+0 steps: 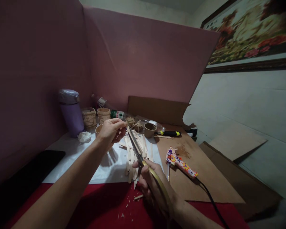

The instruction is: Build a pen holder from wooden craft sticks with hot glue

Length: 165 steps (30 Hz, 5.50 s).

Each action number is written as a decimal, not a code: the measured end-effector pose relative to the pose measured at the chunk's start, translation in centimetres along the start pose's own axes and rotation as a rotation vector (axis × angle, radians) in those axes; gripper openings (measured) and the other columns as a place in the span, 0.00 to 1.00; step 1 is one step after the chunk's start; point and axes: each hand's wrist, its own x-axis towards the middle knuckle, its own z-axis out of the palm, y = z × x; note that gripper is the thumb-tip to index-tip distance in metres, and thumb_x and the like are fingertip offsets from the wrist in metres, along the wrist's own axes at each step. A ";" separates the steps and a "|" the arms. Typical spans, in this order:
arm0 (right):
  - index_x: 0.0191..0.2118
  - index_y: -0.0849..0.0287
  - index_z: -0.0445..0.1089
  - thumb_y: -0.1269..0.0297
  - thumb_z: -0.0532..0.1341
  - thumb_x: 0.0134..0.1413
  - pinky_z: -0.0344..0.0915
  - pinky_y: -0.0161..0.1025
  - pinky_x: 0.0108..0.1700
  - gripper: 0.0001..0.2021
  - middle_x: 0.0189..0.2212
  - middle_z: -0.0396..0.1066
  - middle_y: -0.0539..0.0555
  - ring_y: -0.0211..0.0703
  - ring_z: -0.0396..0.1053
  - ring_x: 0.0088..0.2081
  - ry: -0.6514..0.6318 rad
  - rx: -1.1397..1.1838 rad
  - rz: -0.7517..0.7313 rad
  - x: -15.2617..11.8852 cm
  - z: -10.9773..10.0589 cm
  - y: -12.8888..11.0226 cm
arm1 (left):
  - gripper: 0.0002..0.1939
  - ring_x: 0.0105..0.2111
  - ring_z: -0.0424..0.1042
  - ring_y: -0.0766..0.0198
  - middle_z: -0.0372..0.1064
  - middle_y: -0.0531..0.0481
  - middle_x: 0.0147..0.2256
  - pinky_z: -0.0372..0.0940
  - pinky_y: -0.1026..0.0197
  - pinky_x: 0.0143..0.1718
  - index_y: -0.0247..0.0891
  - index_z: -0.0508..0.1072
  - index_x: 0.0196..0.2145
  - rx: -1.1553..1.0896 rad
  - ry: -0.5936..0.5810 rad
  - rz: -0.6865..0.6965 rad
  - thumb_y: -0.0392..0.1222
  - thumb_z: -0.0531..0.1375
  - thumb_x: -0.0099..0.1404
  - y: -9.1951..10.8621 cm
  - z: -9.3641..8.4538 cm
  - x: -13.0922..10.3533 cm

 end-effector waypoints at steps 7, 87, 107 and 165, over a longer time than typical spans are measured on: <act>0.35 0.60 0.65 0.35 0.67 0.39 0.42 0.27 0.14 0.31 0.14 0.48 0.38 0.25 0.42 0.14 0.006 0.022 -0.059 0.1 -0.1 0.4 | 0.14 0.08 0.51 0.75 0.61 0.54 0.12 0.39 0.70 0.08 0.36 0.63 0.17 -0.003 -0.001 0.007 0.40 0.67 0.47 -0.1 -0.1 0.0; 0.41 0.63 0.67 0.27 0.61 0.37 0.44 0.30 0.19 0.39 0.17 0.52 0.42 0.29 0.47 0.18 0.026 -0.226 -0.155 1.6 -1.5 1.1 | 0.12 0.10 0.54 0.76 0.60 0.53 0.13 0.43 0.71 0.12 0.32 0.67 0.18 0.119 -0.110 -0.241 0.32 0.60 0.57 0.7 -0.9 0.3; 0.30 0.62 0.69 0.35 0.67 0.36 0.46 0.30 0.19 0.31 0.17 0.50 0.42 0.29 0.46 0.19 0.082 -0.206 -0.164 1.9 -1.0 1.0 | 0.14 0.10 0.52 0.77 0.58 0.54 0.12 0.43 0.72 0.11 0.32 0.65 0.16 0.083 -0.140 -0.307 0.31 0.59 0.57 0.6 -0.4 0.2; 0.38 0.58 0.62 0.24 0.58 0.35 0.45 0.28 0.17 0.38 0.17 0.55 0.41 0.28 0.48 0.16 0.059 -0.169 -0.057 1.9 -1.4 0.9 | 0.14 0.10 0.52 0.76 0.56 0.55 0.13 0.45 0.72 0.09 0.33 0.65 0.17 0.126 -0.246 -0.333 0.33 0.61 0.57 -0.6 -0.2 0.3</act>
